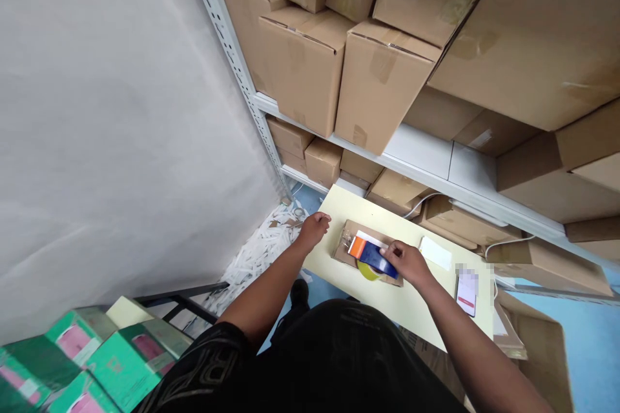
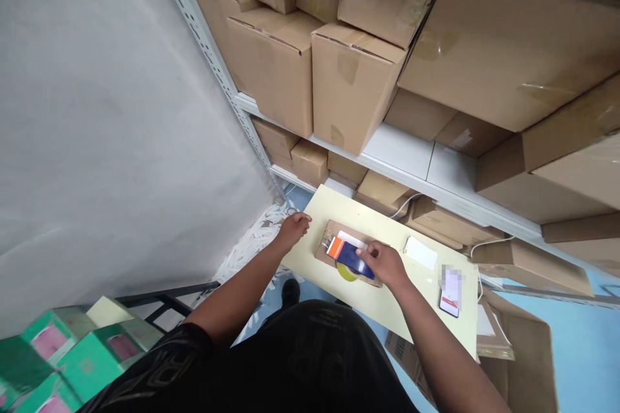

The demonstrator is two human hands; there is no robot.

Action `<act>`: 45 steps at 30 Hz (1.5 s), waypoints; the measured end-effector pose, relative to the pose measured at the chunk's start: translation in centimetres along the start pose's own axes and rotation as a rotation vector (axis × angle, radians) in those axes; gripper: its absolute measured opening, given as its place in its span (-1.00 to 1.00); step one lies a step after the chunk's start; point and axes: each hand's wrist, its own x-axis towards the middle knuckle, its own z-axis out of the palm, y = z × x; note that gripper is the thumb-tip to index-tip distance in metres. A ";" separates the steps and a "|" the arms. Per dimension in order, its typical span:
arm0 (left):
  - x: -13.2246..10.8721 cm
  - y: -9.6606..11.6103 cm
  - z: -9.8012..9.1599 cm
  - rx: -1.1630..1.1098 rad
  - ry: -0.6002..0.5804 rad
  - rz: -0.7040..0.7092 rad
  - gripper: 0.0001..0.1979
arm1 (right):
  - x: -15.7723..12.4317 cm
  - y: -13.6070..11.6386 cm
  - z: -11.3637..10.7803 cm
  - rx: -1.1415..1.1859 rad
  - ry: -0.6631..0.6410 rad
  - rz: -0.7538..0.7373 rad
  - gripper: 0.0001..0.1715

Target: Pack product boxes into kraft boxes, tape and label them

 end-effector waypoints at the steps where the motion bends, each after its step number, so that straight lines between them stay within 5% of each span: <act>1: 0.0 0.1 -0.2 -0.007 -0.004 -0.009 -0.86 | -0.6 -0.2 0.2 -0.053 0.027 -0.058 -0.47; 5: -0.2 0.4 -0.5 -0.011 -0.029 -0.024 -0.85 | -3.0 -1.5 1.8 -0.314 0.167 -0.282 -0.28; 14: 0.4 -0.1 -2.8 0.235 -0.077 0.112 -0.80 | -4.8 -2.2 4.3 -0.405 0.332 -0.612 -0.58; 20: 1.1 -0.4 -3.3 0.361 -0.096 0.176 -0.78 | -5.4 -1.8 5.6 -0.451 0.354 -0.571 -0.41; 34: 2.1 -1.0 -3.3 0.367 -0.159 0.160 -0.78 | -6.7 -0.4 9.9 -0.463 0.577 -0.609 -0.64; 41: 2.2 -0.3 -3.6 0.350 -0.187 0.134 -0.79 | -7.4 -0.2 9.9 -0.434 0.468 -0.576 -0.53; 45: 2.3 -0.3 -3.6 0.349 -0.189 0.117 -0.80 | -7.5 0.4 11.2 -0.506 0.529 -0.579 -0.59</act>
